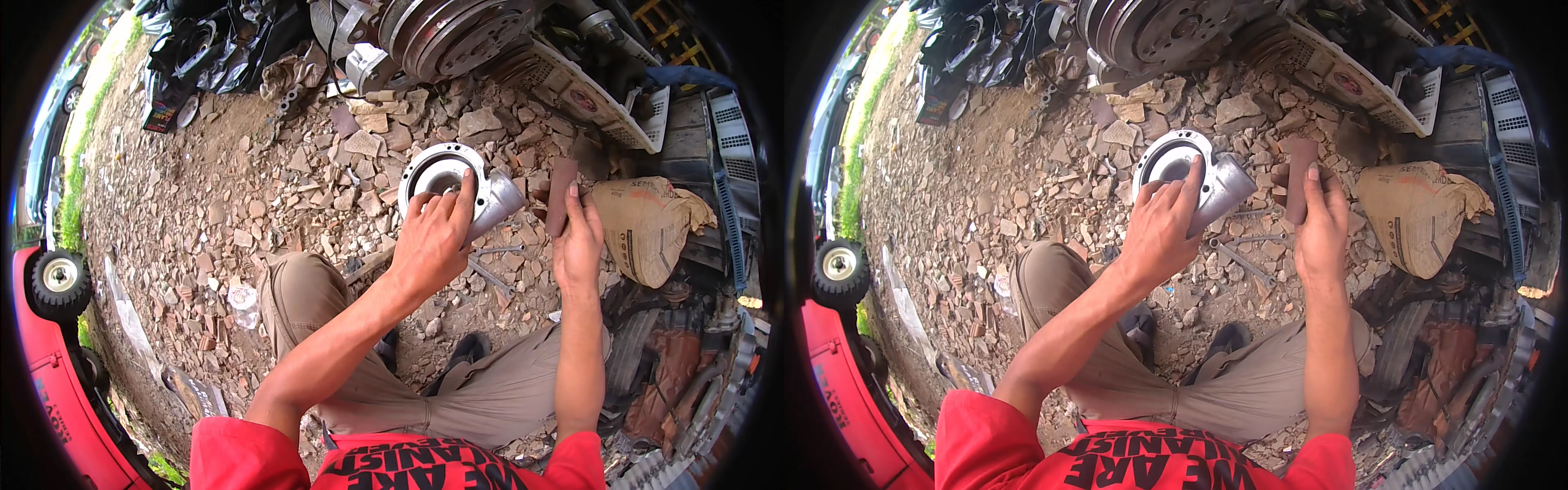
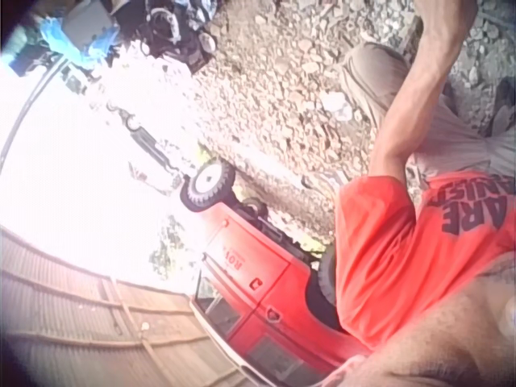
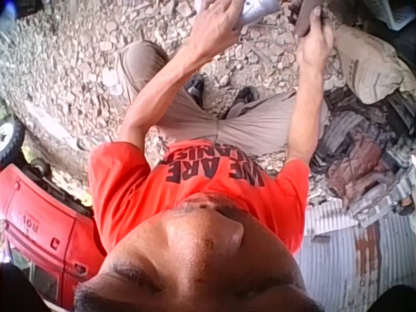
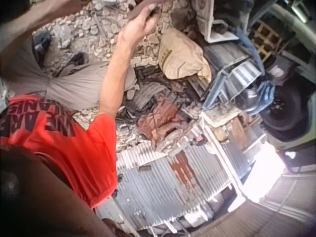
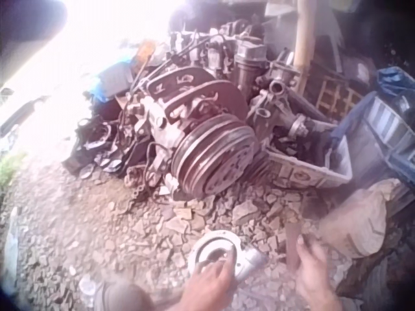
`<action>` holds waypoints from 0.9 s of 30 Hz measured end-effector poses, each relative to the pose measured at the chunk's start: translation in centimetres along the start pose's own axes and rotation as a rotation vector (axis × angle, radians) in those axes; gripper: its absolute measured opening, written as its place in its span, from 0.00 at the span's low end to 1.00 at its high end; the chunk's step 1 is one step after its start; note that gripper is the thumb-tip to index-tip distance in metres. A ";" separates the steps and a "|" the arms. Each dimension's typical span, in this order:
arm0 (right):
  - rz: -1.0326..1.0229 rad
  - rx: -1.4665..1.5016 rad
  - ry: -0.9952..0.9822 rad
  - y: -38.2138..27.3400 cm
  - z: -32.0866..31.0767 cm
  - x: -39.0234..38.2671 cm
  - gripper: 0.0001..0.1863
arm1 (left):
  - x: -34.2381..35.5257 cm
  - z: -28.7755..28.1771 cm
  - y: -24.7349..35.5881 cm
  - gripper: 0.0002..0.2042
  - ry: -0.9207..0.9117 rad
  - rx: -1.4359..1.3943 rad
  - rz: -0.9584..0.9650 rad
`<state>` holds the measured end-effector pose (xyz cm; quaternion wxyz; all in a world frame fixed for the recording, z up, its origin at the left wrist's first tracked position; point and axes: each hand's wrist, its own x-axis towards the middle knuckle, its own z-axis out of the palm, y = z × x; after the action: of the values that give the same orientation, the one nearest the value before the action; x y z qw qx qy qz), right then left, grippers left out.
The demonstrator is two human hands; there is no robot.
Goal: The person removes a turbocharger from an engine using a wrench, then sits on the ground to clean the interior of the turbocharger housing with a small tool. The person repeatedly scrapes and wipes the inside of the housing.
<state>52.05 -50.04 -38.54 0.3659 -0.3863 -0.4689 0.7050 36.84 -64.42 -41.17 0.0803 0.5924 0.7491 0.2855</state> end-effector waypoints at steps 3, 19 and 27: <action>0.035 0.029 -0.043 0.7 0.0 0.2 0.16 | 0.3 -0.4 0.4 0.39 0.024 0.048 0.044; -0.005 -0.082 -0.064 1.9 1.6 0.0 0.20 | 0.3 0.0 0.6 0.33 0.124 0.103 0.315; -0.261 -0.326 0.010 2.7 0.7 0.5 0.15 | 1.3 0.3 0.7 0.44 0.321 -0.349 -0.100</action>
<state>50.77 -50.64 -41.05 0.3890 -0.3798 -0.6212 0.5644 37.22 -63.03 -40.80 0.0757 0.4787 0.7200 0.4967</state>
